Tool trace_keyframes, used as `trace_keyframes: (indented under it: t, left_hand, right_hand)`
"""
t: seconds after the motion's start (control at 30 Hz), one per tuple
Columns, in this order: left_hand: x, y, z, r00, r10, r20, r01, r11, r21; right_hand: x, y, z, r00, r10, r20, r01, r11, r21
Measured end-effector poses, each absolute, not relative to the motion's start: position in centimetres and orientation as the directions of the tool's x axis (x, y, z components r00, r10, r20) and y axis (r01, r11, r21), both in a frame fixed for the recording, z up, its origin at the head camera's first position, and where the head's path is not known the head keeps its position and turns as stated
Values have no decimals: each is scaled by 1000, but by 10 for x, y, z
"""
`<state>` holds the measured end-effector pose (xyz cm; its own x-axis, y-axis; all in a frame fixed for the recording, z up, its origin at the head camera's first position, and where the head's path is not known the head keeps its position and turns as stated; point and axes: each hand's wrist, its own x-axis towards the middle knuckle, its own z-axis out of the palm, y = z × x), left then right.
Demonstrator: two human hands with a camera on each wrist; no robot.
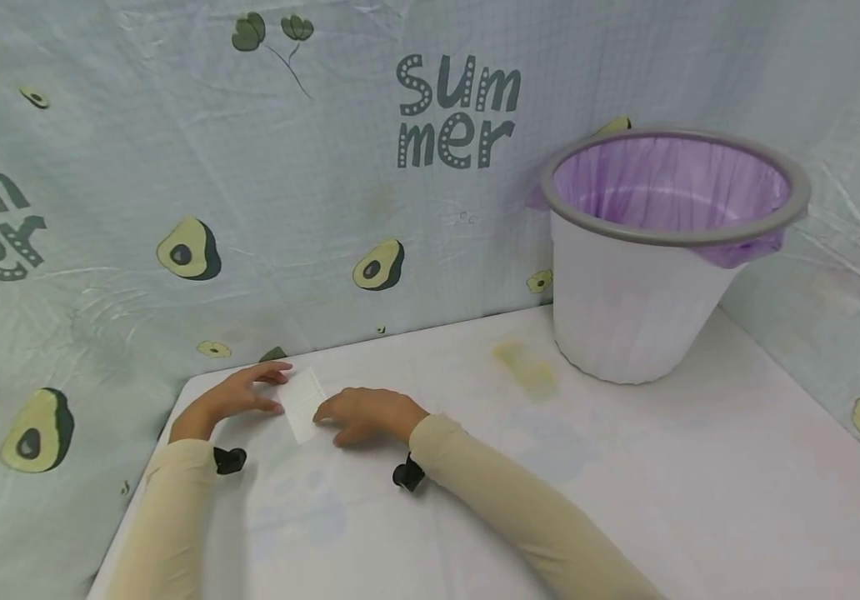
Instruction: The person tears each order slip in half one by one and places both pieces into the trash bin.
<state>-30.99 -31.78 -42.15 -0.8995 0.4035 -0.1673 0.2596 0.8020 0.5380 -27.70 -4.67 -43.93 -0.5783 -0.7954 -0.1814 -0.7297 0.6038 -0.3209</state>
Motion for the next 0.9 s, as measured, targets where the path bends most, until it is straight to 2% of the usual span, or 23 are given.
trace_keyframes:
  t: [0.4, 0.7, 0.9]
  left_hand:
    - [-318, -322, -418, -841, 509, -181, 328, 748, 577]
    - [-319, -319, -423, -840, 529, -122, 385, 739, 553]
    - [-316, -319, -430, -868, 486, -102, 358, 755, 550]
  right_hand:
    - [-284, -49, -440, -592, -790, -158, -721, 607, -335]
    - [-286, -49, -441, -601, -783, -164, -710, 616, -341]
    - [-288, -49, -444, -600, -782, -169, -706, 617, -346]
